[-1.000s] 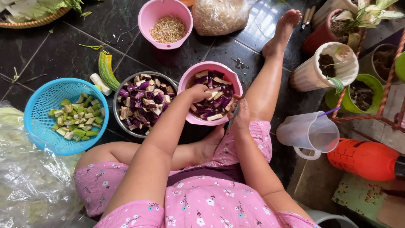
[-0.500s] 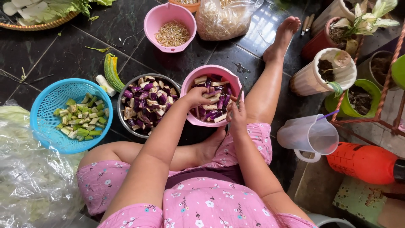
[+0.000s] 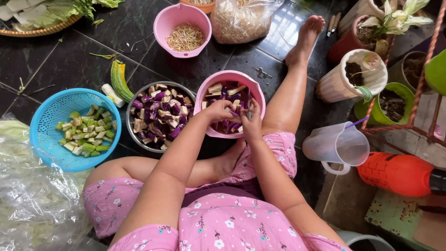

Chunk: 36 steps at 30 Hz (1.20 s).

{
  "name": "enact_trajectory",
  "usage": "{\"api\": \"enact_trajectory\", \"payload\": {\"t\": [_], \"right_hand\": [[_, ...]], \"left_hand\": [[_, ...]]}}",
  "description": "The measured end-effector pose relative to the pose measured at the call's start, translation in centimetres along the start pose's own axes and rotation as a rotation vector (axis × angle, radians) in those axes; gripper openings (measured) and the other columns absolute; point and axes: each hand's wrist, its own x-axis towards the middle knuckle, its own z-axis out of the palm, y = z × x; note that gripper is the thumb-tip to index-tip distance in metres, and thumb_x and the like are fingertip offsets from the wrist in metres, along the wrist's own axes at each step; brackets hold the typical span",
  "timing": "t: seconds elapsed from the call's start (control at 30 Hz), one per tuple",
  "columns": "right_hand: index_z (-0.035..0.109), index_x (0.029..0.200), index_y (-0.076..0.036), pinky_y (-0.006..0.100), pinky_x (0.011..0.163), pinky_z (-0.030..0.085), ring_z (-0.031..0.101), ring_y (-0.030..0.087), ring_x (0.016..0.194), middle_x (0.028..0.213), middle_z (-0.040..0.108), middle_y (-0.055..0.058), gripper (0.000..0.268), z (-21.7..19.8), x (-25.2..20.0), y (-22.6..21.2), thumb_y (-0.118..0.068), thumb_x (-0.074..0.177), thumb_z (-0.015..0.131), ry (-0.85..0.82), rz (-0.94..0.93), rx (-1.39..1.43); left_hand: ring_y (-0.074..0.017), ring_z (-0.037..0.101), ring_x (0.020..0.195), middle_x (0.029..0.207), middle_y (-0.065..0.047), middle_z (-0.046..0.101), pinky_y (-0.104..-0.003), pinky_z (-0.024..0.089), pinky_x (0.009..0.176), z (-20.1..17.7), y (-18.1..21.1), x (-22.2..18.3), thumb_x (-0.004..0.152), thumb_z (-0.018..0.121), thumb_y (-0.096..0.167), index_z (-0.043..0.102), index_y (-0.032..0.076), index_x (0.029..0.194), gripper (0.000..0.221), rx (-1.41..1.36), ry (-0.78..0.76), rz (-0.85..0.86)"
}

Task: Breaking eggplants into smaller pieces by hand and sorting them into bowls for food preparation.

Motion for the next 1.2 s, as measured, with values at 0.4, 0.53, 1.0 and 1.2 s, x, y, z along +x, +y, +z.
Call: {"api": "enact_trajectory", "payload": {"t": [0.4, 0.53, 1.0, 1.2], "right_hand": [[0.037, 0.148, -0.018, 0.026, 0.088, 0.059, 0.072, 0.015, 0.096, 0.093, 0.070, 0.006, 0.074, 0.8, 3.9, 0.3, 0.010, 0.088, 0.069, 0.146, -0.227, 0.527], [0.042, 0.145, -0.014, 0.027, 0.093, 0.058, 0.071, 0.015, 0.100, 0.095, 0.069, 0.008, 0.066, 1.2, 0.9, -4.3, 0.010, 0.089, 0.068, 0.078, -0.244, 0.552], [0.055, 0.128, -0.027, 0.023, 0.030, 0.042, 0.048, 0.012, 0.034, 0.081, 0.059, 0.002, 0.048, 2.5, 1.7, -1.1, 0.001, 0.093, 0.072, 0.092, -0.086, 0.778], [0.053, 0.122, -0.019, 0.020, 0.038, 0.042, 0.052, 0.006, 0.048, 0.085, 0.059, -0.002, 0.044, 2.7, 0.3, -3.5, -0.002, 0.089, 0.076, 0.213, 0.033, 0.750]], "left_hand": [[-0.0233, 0.076, 0.079, 0.104, -0.015, 0.067, -0.032, 0.070, 0.071, -2.9, 4.4, -2.7, 0.078, 0.056, -0.014, 0.058, 0.007, 0.136, 0.062, -0.614, 0.333, 0.042], [-0.0198, 0.077, 0.080, 0.102, -0.011, 0.070, -0.027, 0.069, 0.071, -1.9, 6.0, -4.8, 0.089, 0.052, -0.011, 0.057, 0.006, 0.133, 0.047, -0.809, 0.371, 0.038], [-0.0224, 0.072, 0.100, 0.095, 0.001, 0.072, -0.034, 0.057, 0.094, 0.8, 6.8, -6.6, 0.073, 0.081, 0.023, 0.070, 0.030, 0.101, 0.031, 0.422, 0.512, 0.350], [-0.0312, 0.069, 0.091, 0.104, -0.005, 0.063, -0.046, 0.057, 0.080, 1.9, 6.5, -7.7, 0.071, 0.080, 0.030, 0.058, 0.026, 0.126, 0.059, 0.826, 0.619, 0.554]]}}
